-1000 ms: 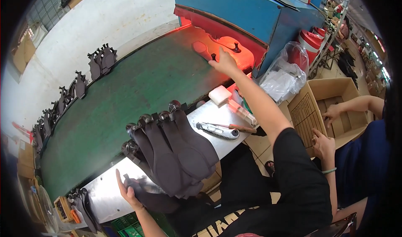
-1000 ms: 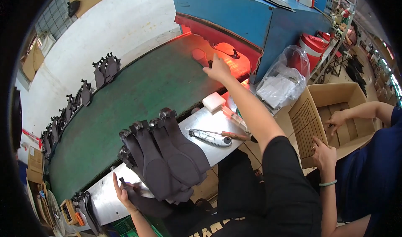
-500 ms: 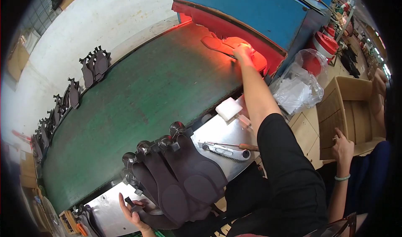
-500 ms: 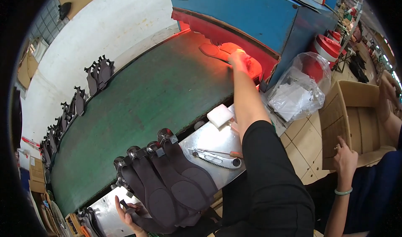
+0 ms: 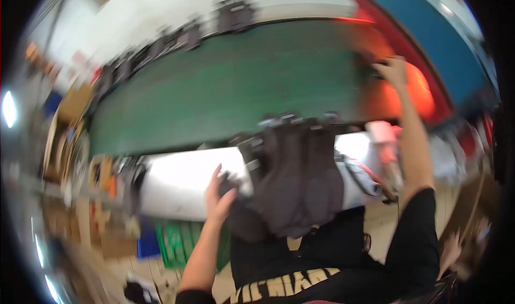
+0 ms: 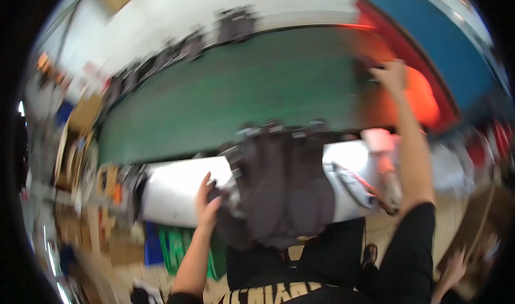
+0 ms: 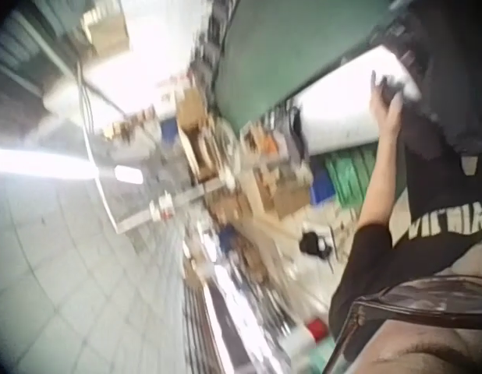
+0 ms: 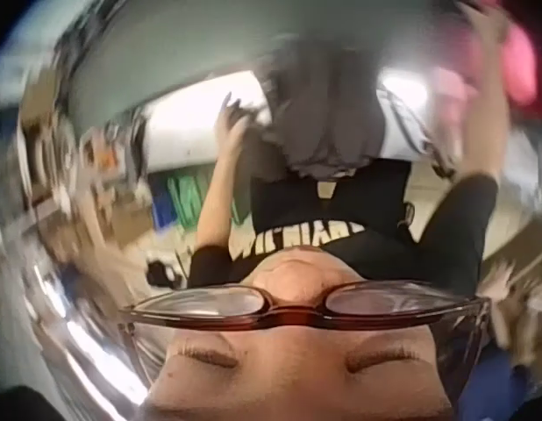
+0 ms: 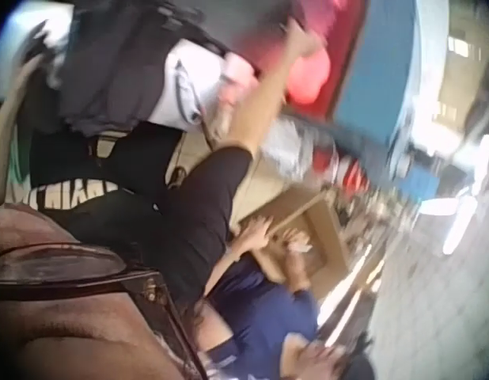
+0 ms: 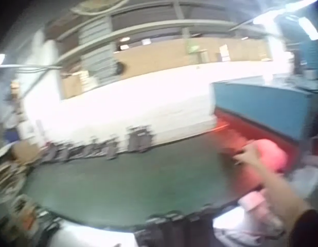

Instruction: Trimming excess material and cleaning shoe parts on a production line using hand tools.

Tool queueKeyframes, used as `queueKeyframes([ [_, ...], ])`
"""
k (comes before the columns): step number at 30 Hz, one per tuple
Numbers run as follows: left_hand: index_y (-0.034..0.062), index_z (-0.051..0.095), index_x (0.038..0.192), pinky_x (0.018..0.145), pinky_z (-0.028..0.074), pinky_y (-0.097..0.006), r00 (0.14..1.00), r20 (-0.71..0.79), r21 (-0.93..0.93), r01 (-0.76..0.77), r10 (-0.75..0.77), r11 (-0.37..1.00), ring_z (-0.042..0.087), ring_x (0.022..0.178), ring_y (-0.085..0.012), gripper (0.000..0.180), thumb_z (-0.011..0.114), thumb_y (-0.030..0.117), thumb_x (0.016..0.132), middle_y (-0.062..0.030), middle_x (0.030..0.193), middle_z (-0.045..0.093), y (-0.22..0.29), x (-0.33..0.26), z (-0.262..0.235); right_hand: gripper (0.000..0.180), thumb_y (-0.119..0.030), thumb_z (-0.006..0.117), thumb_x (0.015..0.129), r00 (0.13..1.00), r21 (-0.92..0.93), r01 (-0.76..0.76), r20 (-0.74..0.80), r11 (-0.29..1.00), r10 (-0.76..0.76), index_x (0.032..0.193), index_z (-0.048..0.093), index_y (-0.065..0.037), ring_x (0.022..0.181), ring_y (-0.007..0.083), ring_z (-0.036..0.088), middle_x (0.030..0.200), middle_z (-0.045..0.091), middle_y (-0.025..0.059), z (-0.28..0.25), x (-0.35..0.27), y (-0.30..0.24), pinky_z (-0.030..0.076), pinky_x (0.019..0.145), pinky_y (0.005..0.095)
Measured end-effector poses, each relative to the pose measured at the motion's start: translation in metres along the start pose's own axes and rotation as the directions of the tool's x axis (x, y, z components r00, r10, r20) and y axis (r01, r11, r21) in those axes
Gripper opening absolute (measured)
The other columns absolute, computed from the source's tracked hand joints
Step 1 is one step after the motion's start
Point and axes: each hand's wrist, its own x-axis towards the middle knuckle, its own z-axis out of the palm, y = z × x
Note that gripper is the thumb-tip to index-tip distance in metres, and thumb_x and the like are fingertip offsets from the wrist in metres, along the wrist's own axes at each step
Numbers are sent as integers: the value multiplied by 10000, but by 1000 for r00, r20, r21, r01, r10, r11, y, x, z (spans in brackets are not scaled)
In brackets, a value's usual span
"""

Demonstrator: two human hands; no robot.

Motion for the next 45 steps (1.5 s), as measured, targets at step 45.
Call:
queueKeyframes([
  [45, -62, 578, 1246, 815, 469, -268, 914, 366, -439, 333, -172, 835, 624, 848, -153, 670, 666, 403, 772, -82, 888, 664, 27, -131, -23, 430, -2, 643, 750, 551, 392, 694, 251, 604, -796, 1157, 677, -138, 1115, 286, 575, 1244, 605, 38, -59, -190, -429, 505, 912, 421],
])
